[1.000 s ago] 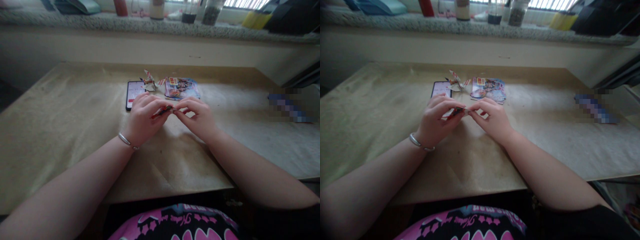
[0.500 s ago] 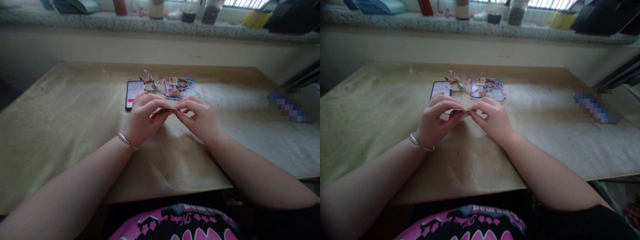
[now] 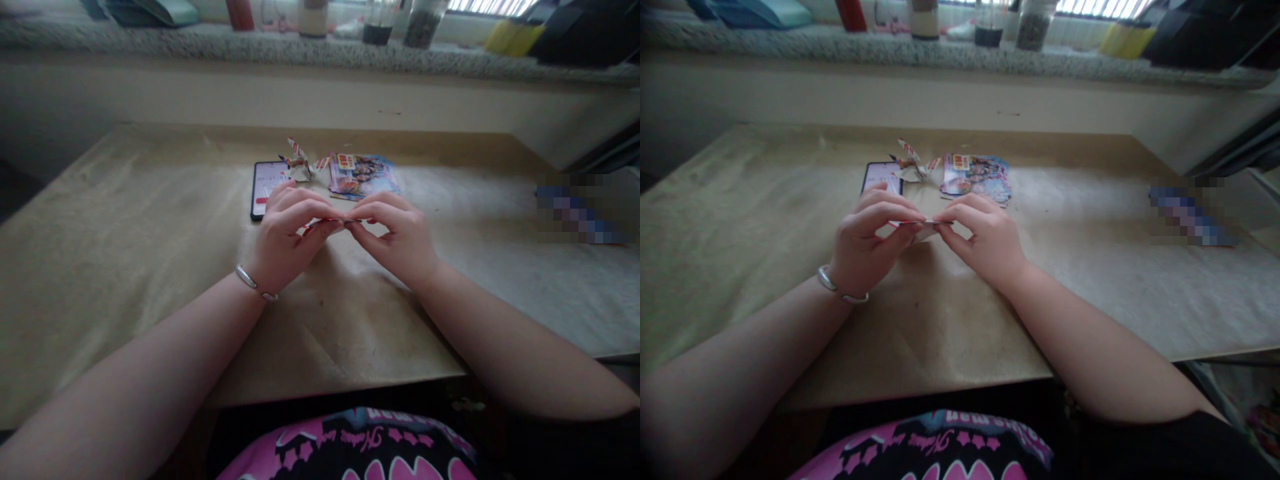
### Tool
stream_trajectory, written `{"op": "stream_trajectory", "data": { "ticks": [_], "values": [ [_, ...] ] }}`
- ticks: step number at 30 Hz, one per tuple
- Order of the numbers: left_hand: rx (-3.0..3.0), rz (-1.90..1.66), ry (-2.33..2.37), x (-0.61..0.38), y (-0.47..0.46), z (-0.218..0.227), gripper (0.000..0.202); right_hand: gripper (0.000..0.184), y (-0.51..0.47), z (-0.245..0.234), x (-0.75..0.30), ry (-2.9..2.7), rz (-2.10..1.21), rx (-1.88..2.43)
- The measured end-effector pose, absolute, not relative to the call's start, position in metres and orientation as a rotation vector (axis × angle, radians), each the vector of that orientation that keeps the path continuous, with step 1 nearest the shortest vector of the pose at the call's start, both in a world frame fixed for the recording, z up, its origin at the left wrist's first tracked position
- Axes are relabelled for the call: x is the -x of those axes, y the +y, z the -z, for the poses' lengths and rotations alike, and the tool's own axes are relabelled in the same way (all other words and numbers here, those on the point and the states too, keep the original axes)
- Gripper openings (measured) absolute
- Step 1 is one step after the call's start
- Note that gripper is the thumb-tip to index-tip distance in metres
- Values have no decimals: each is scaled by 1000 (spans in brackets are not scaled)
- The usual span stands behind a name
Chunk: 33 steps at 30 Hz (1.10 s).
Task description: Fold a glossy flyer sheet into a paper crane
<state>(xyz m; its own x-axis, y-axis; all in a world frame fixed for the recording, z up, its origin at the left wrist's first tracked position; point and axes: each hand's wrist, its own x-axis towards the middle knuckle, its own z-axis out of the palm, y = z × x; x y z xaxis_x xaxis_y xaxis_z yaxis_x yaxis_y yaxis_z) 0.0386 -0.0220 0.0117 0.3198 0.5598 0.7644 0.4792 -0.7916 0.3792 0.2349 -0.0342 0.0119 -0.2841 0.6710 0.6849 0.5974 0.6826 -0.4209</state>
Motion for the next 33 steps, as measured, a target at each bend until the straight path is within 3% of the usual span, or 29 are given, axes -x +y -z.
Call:
{"op": "stream_trajectory", "data": {
  "ticks": [7, 18, 28, 33],
  "values": [
    [-2473, -1531, 897, -39, -21, -11, 18, 4, -30, -9, -236, -1977, -150, 924],
    [-2604, -1599, 931, -39, -19, -12, 9, 5, -36, -16, -241, -1956, 167, 959],
    [-2516, -1616, 892, -37, -13, -8, 6, 5, -25, -12, -243, -1887, -35, 808],
    [-2539, -1572, 882, -37, -14, -8, 3, 7, -27, -13, -243, -1885, 46, 818]
  ]
}}
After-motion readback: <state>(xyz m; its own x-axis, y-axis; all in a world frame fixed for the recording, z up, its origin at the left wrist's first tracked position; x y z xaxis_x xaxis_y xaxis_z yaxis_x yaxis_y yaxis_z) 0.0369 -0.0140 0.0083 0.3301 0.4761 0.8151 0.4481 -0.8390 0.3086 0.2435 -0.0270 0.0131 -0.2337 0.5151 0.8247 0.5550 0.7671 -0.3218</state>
